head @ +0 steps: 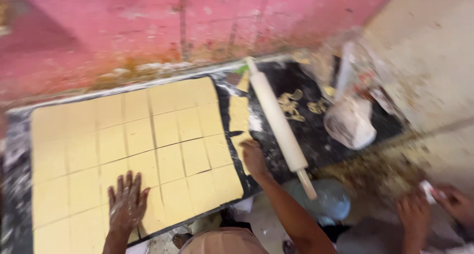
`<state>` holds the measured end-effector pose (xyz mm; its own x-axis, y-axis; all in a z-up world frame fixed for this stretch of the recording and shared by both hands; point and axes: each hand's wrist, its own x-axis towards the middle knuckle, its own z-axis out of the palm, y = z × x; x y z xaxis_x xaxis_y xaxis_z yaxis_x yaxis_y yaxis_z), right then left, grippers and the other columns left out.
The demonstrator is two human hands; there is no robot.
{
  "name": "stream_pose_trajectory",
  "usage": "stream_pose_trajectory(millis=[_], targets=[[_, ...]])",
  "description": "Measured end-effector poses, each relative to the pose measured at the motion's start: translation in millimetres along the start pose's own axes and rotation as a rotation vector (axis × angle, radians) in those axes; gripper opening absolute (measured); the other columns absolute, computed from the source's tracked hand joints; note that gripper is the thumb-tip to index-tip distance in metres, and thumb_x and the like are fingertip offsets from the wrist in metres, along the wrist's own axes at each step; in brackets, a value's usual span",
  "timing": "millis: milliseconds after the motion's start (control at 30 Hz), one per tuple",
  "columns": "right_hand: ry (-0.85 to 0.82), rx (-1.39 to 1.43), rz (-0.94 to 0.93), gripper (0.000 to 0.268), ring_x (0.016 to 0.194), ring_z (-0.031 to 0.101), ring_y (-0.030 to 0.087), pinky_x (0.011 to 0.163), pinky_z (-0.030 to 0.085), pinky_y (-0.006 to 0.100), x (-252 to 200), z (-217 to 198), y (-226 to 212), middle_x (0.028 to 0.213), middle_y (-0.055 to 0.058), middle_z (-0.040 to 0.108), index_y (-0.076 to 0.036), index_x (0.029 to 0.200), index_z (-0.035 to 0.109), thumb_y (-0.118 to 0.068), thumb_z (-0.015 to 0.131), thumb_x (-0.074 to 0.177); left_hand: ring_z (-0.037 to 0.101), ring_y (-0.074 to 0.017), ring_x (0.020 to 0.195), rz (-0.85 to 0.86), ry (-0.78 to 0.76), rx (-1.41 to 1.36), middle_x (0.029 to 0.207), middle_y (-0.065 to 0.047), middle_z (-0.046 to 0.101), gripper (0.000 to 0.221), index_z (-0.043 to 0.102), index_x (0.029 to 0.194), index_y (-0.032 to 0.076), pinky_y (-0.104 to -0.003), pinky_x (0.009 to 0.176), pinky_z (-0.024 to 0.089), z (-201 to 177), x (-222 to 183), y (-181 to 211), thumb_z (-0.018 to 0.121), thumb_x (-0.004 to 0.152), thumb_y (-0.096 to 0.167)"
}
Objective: The person slices a large sheet of dough into smaller squares using a rolling cutter.
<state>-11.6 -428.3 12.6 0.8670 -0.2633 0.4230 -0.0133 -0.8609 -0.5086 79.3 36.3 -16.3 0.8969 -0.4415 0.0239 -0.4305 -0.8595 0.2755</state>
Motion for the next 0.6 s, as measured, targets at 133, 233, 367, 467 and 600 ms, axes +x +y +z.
stream_pose_trajectory(millis=[133,233,367,467,600], targets=[[0.037,0.106,0.322,0.037,0.086,0.061,0.029,0.078,0.051,0.038,29.0,-32.4,57.9,0.099,0.017,0.065,-0.003,0.123,0.069,0.005,0.059,0.088,0.011,-0.0283,0.158,-0.063,0.126,-0.044,0.169,-0.008,0.019,0.068,0.027,0.159,0.021,-0.056,0.125,0.004,3.8,-15.3,17.4,0.031,0.102,0.059],[0.208,0.286,0.036,0.032,0.107,0.056,0.025,0.094,0.046,0.035,94.0,-78.7,112.9,0.119,0.013,0.061,-0.002,0.131,0.068,-0.008,0.052,0.103,0.01,-0.0326,0.156,0.039,0.275,-0.03,0.17,-0.017,0.013,0.071,0.021,0.163,0.012,-0.059,0.122,0.003,3.5,-22.0,37.4,0.032,0.105,0.051],[0.079,-0.207,-0.2,0.051,0.141,0.051,0.045,0.113,0.044,0.05,142.1,-124.3,131.5,0.153,0.031,0.054,-0.003,0.138,0.068,-0.005,0.067,0.087,0.014,-0.032,0.154,-0.136,0.116,0.027,0.168,-0.013,0.016,0.07,0.025,0.16,0.012,-0.056,0.121,0.007,-0.7,-32.1,74.6,0.039,0.103,0.051],[0.041,0.006,0.022,0.037,0.145,0.055,0.034,0.122,0.045,0.045,124.4,-108.8,124.6,0.14,0.019,0.064,-0.011,0.134,0.067,-0.029,0.065,0.102,0.017,-0.0317,0.155,-0.209,0.141,0.03,0.168,-0.011,0.021,0.069,0.028,0.159,0.013,-0.056,0.124,0.009,-3.5,-36.8,79.8,0.04,0.103,0.052],[-0.162,-0.678,-0.014,0.099,0.143,0.048,0.045,0.12,0.037,0.054,56.1,-107.0,105.8,0.153,0.029,0.051,-0.001,0.152,0.046,-0.051,0.081,0.073,0.018,-0.0311,0.155,-0.271,0.01,-0.013,0.167,-0.013,0.023,0.069,0.03,0.158,0.014,-0.057,0.122,0.011,11.1,-29.0,78.3,0.044,0.102,0.051]])
